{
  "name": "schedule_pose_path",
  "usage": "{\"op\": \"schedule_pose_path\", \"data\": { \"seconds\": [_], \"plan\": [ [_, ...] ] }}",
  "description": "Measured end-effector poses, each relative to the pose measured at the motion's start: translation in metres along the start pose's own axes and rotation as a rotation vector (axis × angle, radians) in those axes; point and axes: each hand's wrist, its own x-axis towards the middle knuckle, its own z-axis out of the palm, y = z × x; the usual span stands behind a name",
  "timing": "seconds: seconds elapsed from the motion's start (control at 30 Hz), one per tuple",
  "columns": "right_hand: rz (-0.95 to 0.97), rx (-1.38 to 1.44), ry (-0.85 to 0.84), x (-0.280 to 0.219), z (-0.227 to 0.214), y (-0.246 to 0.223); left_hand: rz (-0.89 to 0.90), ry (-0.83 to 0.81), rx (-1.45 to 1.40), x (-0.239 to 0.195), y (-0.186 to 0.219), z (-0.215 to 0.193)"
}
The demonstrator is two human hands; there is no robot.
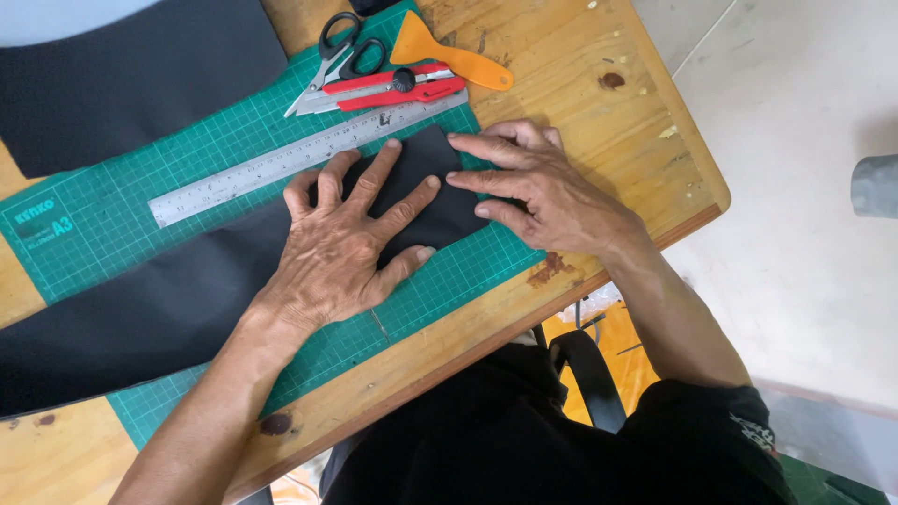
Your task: The person aligns a black fabric strip on a green cutting mat, measures it with a metal ruler, and cuts a rectangular piece using a red utility knife. The cut piece is then lifted and set aside.
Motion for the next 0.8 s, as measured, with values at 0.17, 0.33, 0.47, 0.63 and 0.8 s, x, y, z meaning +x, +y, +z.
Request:
{"op": "schedule_pose_path", "data": {
  "seconds": [0.17, 0.33, 0.47, 0.63, 0.8],
  "plan": [
    [0.010, 0.001, 0.000, 0.002, -0.002, -0.003, 0.004, 0.025, -0.033, 0.004, 0.005, -0.006],
    [0.007, -0.012, 0.014, 0.002, 0.000, -0.001, 0.004, 0.082, -0.080, 0.014, 0.011, 0.005],
    [-0.002, -0.009, 0.022, 0.004, -0.005, -0.006, 0.036, 0.073, -0.091, 0.019, 0.012, 0.007],
    [-0.008, -0.027, 0.017, 0.004, -0.006, -0.007, 0.016, 0.076, -0.073, 0.020, 0.015, 0.005],
    [0.013, -0.011, -0.016, 0.001, -0.005, -0.006, -0.007, 0.026, -0.037, 0.020, 0.014, 0.008]
  ]
}}
